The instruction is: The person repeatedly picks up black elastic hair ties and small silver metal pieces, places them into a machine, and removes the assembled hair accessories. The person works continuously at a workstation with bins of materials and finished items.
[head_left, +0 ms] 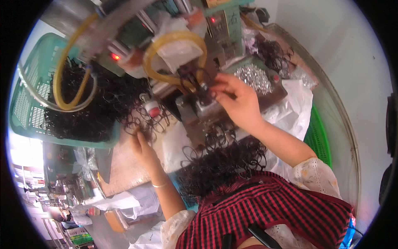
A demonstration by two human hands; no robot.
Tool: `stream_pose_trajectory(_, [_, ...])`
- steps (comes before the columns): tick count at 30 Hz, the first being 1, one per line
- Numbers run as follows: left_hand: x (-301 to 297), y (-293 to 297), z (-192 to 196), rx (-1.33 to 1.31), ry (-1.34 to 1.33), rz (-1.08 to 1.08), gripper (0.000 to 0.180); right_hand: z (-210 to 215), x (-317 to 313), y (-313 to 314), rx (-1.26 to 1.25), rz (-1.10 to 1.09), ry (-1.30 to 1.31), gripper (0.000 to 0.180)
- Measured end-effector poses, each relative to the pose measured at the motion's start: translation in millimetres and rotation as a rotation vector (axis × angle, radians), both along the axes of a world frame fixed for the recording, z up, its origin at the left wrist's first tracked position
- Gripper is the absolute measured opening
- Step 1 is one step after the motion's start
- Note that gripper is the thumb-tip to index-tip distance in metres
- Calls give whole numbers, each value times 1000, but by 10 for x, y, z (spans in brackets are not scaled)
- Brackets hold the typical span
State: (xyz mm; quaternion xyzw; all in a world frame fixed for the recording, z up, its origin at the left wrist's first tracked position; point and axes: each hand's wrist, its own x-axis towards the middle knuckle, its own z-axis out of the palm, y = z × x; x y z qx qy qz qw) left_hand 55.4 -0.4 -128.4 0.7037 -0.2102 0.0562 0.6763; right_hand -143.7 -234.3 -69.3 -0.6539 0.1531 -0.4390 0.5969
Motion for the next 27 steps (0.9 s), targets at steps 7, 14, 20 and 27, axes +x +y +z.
stream_pose_trajectory(7, [-723,-538,1371,-304,-458,-322,9,115,-37,53,146,133,0,43])
stream_pose_trajectory(14, [-823,-434,1534,-409,-320,-363,14,393,-301,147,-204,64,181,42])
stream_pose_trajectory(20, [-1183,-776,1373,-126,-340,-384,14,-433,-610,-811,-830,-607,763,22])
stream_pose_trajectory(27, [-1160,-1094,1358,48,-333,-446,14,-500,-580,-981,-667,-552,713,12])
